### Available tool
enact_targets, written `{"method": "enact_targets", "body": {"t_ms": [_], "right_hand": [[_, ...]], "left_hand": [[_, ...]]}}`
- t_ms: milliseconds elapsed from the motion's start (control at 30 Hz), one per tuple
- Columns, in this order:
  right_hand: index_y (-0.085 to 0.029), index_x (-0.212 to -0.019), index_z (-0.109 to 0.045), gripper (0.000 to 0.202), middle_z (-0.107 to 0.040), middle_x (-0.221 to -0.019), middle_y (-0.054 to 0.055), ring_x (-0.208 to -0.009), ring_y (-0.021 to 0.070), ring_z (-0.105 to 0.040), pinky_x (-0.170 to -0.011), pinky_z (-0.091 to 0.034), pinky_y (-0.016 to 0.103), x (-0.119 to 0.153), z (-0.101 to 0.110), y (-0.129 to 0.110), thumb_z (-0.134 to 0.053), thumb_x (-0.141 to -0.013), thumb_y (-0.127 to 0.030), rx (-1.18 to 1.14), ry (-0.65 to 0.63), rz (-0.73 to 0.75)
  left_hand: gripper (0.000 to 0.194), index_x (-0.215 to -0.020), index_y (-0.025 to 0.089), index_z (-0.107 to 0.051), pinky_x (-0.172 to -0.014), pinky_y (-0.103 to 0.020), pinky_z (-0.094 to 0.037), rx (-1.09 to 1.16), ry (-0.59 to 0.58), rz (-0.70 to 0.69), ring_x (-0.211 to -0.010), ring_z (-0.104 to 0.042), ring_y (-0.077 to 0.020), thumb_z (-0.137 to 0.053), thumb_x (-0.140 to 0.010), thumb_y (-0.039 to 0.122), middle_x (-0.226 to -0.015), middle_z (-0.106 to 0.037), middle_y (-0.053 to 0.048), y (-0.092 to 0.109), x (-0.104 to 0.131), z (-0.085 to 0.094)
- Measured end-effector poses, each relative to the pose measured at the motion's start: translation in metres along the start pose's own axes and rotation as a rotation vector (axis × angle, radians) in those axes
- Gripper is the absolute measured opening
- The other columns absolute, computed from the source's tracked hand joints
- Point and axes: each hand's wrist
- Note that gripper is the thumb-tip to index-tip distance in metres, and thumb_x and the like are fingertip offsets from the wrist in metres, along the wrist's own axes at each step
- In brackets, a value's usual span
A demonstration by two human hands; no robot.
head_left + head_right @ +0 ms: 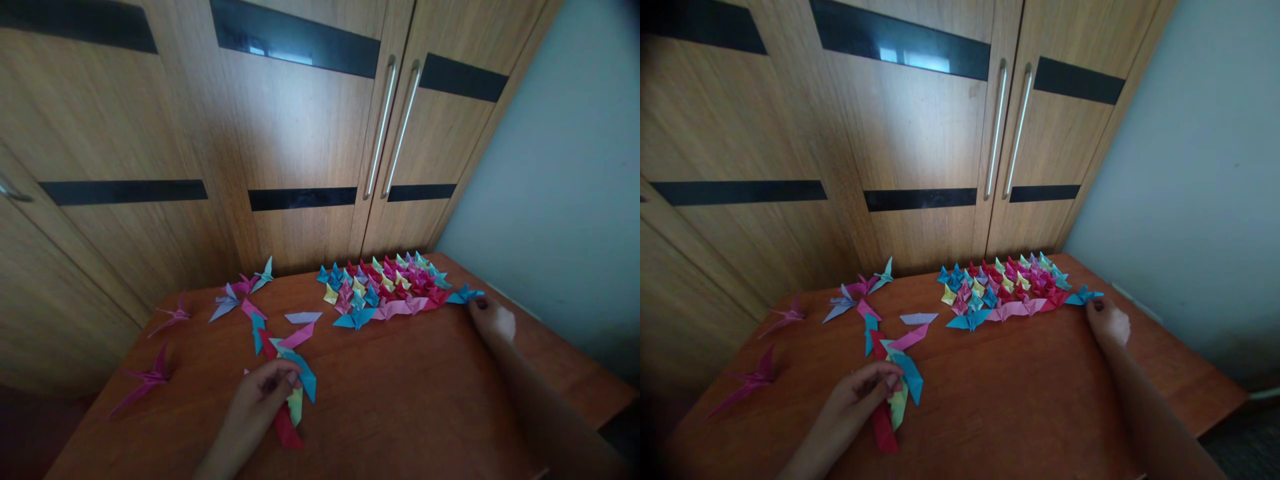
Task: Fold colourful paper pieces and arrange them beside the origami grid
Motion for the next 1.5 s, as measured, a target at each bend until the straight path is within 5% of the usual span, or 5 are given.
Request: {"method": "enact_targets", "body": {"t_ms": [367, 1500], "right_hand": [[-0.016, -0.093, -0.068, 0.042, -0.07, -0.079, 0.01, -0.081, 0.029, -0.064, -0.07, -0.046, 0.037, -0.005, -0.005, 0.009, -0.052, -0.073, -0.049, -0.194, 0.076, 0.032], [-0.017, -0.089, -0.071, 0.041, -0.071, -0.079, 0.009, -0.078, 0.0273, -0.065, -0.063, -0.045, 0.032, -0.016, -0.009, 0.006, -0.05, -0.075, -0.049, -0.125, -0.052, 0.099]], "left_hand": [[0.025, -0.079, 0.018, -0.067, -0.059, -0.024, -0.043, 0.021, -0.003, 0.011, -0.065, -0.057, -0.0171, -0.06, -0.077, 0.042, -0.07, -0.064, -0.002, -0.001, -0.001, -0.001], [0.023, -0.079, 0.017, -0.067, -0.062, -0.024, -0.043, -0.011, -0.027, -0.001, -0.068, -0.057, -0.0183, -0.057, -0.079, 0.039, -0.071, -0.064, -0.003, -0.006, -0.002, -0.003]]}}
Point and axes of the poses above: each hand's wrist, its own x-axis away from the middle knuckle, its own z-axis out of the back of the hand, y = z × x
